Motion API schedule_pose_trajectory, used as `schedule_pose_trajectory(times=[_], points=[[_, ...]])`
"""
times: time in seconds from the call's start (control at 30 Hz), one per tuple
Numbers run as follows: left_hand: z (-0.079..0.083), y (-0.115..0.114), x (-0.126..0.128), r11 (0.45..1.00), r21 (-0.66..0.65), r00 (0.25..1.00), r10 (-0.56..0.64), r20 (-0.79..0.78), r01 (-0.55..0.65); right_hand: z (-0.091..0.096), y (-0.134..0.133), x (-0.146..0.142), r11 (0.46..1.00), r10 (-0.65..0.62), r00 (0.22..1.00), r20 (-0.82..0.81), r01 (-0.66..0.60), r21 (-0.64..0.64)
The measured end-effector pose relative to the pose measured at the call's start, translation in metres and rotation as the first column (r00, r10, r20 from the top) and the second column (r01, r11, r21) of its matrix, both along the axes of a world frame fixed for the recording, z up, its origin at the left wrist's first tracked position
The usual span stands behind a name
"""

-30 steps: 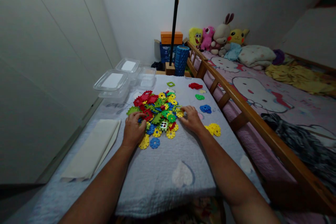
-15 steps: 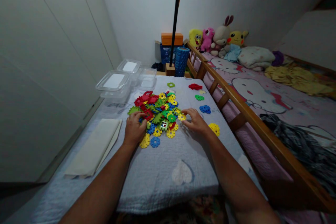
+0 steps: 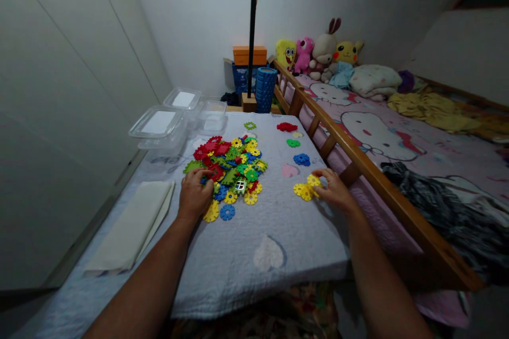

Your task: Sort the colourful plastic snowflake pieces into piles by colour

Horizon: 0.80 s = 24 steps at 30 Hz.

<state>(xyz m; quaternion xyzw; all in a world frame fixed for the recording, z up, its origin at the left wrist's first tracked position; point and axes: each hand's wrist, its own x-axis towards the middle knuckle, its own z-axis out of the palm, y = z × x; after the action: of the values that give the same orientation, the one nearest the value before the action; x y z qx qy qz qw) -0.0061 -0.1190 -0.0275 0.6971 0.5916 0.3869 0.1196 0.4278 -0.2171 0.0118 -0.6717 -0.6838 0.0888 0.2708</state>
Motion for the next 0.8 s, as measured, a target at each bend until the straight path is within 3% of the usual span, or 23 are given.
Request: schedule_pose_trajectory(times=[0.23, 0.43, 0.6, 0.8], points=[[0.0, 0.0, 0.001, 1.0, 0.006, 1.0, -0.004, 0.009, 0.004, -0.02, -0.026, -0.003, 0.998, -0.02, 1.0, -0.008, 0.02, -0.059], [-0.002, 0.001, -0.001, 1.0, 0.005, 1.0, -0.001, 0.002, 0.001, -0.021, -0.029, -0.002, 0.998, -0.002, 1.0, 0.017, 0.003, -0.065], [-0.001, 0.001, -0.001, 1.0, -0.003, 1.0, -0.006, -0.002, 0.006, -0.011, -0.015, -0.018, 0.999, -0.027, 0.998, 0.053, 0.028, -0.026], [0.0, 0.0, 0.0, 1.0, 0.003, 1.0, -0.004, 0.021, 0.004, 0.0, 0.025, -0.079, 0.994, 0.092, 0.991, 0.099, -0.086, -0.071]])
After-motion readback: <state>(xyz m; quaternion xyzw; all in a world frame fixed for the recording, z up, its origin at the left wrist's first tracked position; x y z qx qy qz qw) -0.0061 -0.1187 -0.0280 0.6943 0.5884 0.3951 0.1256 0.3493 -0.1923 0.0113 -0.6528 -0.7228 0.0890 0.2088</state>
